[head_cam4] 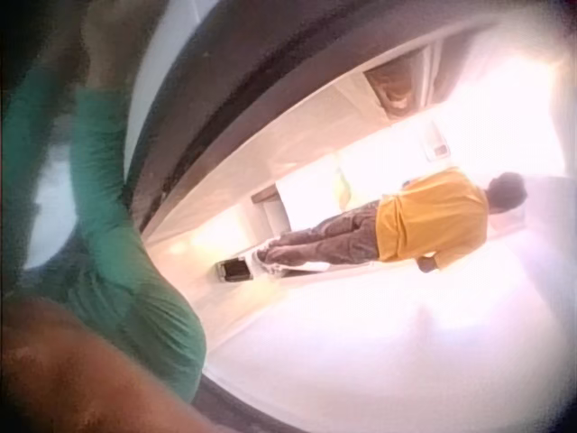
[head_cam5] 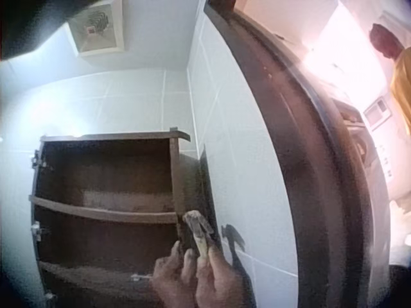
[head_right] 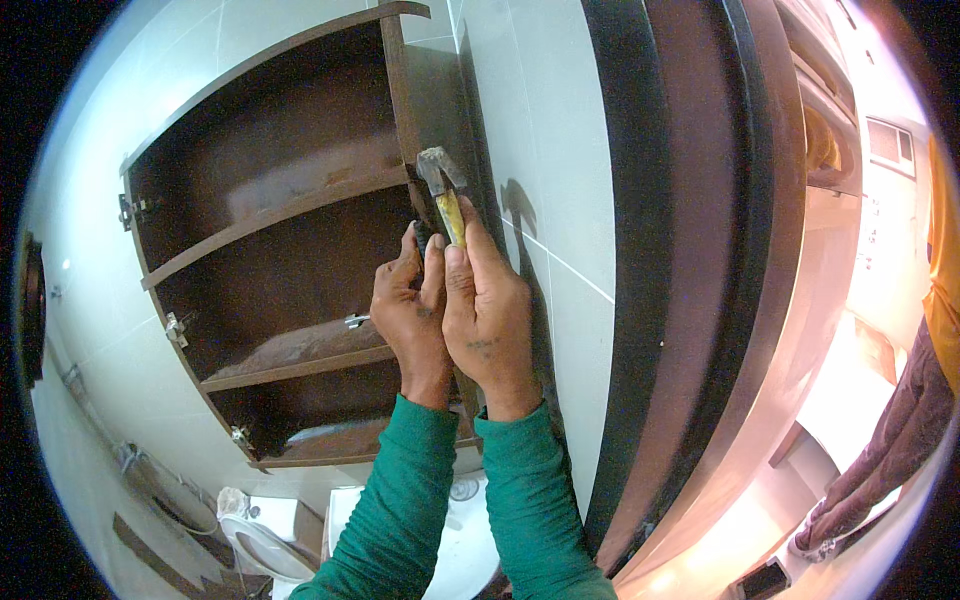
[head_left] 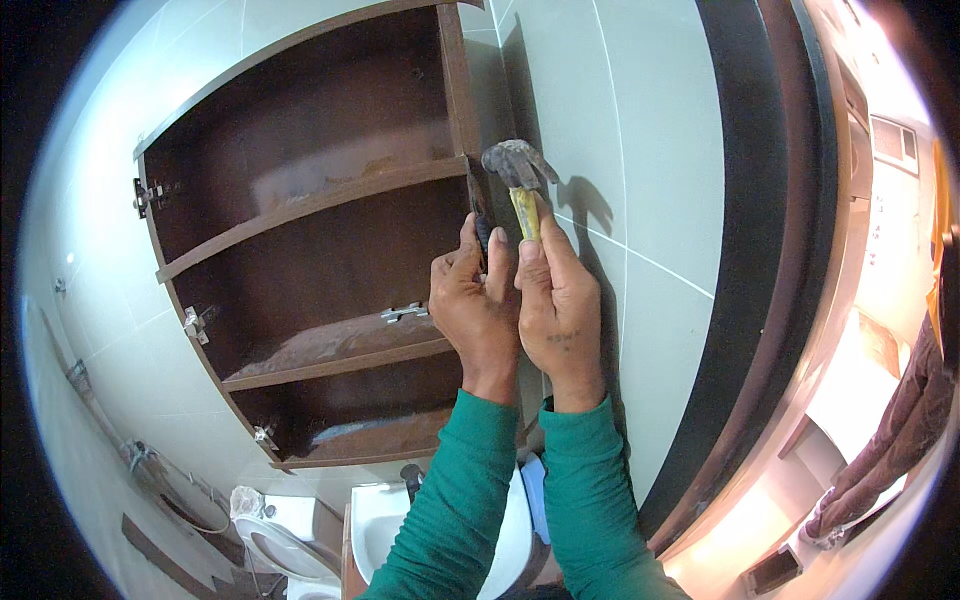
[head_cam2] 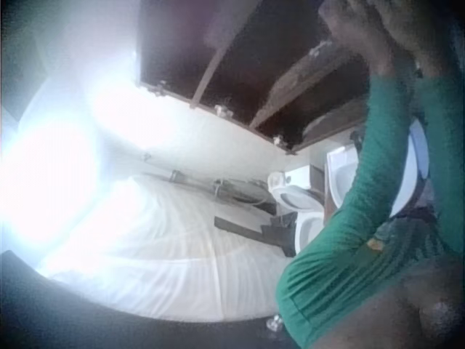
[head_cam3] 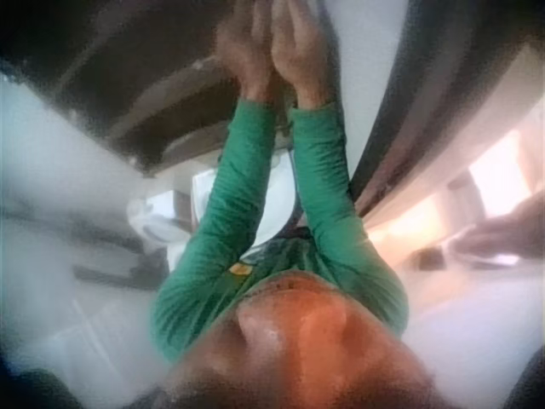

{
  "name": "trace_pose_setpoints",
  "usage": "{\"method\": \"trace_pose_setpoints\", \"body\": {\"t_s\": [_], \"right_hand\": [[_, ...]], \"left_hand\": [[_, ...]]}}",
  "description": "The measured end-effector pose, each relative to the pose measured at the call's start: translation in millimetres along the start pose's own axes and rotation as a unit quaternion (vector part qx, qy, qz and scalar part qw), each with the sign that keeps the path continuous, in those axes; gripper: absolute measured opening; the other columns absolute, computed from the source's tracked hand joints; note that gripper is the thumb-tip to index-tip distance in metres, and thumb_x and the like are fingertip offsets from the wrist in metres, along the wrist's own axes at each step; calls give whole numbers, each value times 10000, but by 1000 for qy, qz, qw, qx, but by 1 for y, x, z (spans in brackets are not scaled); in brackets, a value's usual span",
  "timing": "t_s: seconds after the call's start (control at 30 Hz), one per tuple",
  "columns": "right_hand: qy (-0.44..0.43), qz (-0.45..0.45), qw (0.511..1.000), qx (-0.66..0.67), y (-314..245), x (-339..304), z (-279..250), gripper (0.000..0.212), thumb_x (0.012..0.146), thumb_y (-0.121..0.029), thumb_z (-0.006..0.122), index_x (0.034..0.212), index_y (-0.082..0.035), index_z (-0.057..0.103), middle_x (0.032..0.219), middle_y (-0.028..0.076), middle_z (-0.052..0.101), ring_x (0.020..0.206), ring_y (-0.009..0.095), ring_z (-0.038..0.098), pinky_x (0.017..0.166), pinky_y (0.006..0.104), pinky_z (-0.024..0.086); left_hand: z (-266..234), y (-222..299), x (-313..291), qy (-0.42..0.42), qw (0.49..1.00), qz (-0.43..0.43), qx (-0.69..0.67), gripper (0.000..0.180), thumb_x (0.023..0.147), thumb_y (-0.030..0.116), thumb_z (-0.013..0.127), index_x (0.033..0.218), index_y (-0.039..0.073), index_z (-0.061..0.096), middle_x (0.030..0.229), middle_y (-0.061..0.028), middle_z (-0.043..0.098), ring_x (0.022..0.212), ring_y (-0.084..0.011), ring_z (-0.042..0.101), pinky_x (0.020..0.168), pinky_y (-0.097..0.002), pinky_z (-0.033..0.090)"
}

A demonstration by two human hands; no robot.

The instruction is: The person uses a hammer and a utility knife to pry and separate the wooden frame of a wall-mounted bathroom cabinet. They repeatedly tap the knife into the seams and pull at the wood to loosen the structure.

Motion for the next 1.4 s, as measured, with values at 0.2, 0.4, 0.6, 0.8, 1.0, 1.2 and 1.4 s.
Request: {"method": "trace_pose_setpoints", "body": {"t_s": [0.2,0.4,0.6,0.8,1.0,1.2,1.4], "right_hand": [[-9,8,1000,5,-2,0,4,479,1137,-259,487,1516,31,520,1304,243,691,1168,244,679,955,356,552],[-4,-8,1000,-3,-3,-1,2,446,1132,-240,476,1511,-12,529,1289,315,682,1156,414,722,931,441,582],[-36,0,999,-24,-12,4,9,451,1135,-257,474,1507,-11,535,1211,312,712,1138,420,728,891,442,591],[-5,-58,996,-61,-13,5,4,446,1135,-268,479,1482,-1,558,1168,313,721,1089,413,747,853,444,595],[-21,-25,998,-59,-11,9,-1,455,1136,-280,465,1483,3,548,1201,317,709,1139,428,723,903,439,586],[5,50,998,-34,1,1,-1,449,1130,-242,503,1510,-4,532,821,48,572,734,108,541,667,301,499],[13,72,997,29,3,-4,2,470,1144,-271,474,1525,3,510,845,41,592,745,102,543,671,293,495]], "left_hand": [[-4,5,0,9,1000,-21,-5,376,982,300,754,1282,73,767,852,-113,698,827,-214,636,752,-373,541],[-1,6,-3,5,1000,-21,18,378,982,314,749,1289,93,765,877,-127,696,842,-242,655,743,-396,548],[-4,2,0,12,1000,-20,18,380,973,306,753,1296,107,762,890,-145,696,847,-267,664,741,-416,552],[-5,6,0,17,1000,-11,18,379,974,306,746,1293,102,763,880,-151,698,853,-281,668,745,-423,552],[0,6,-3,14,1000,-18,18,388,977,297,743,1293,73,756,875,-151,700,837,-287,668,755,-425,552],[-5,4,1,15,1000,-1,-12,389,990,291,745,1298,53,752,898,-145,705,844,-232,659,772,-383,550],[-3,0,0,-1,998,-52,-23,394,996,254,753,1328,42,736,908,-96,692,798,-163,588,724,-323,520]]}}
Point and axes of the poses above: each hand's wrist, its own x-axis towards the middle knuckle, its own z-axis out of the palm, y = z × x, the point moved 6 cm from there along x, towards the middle knuckle
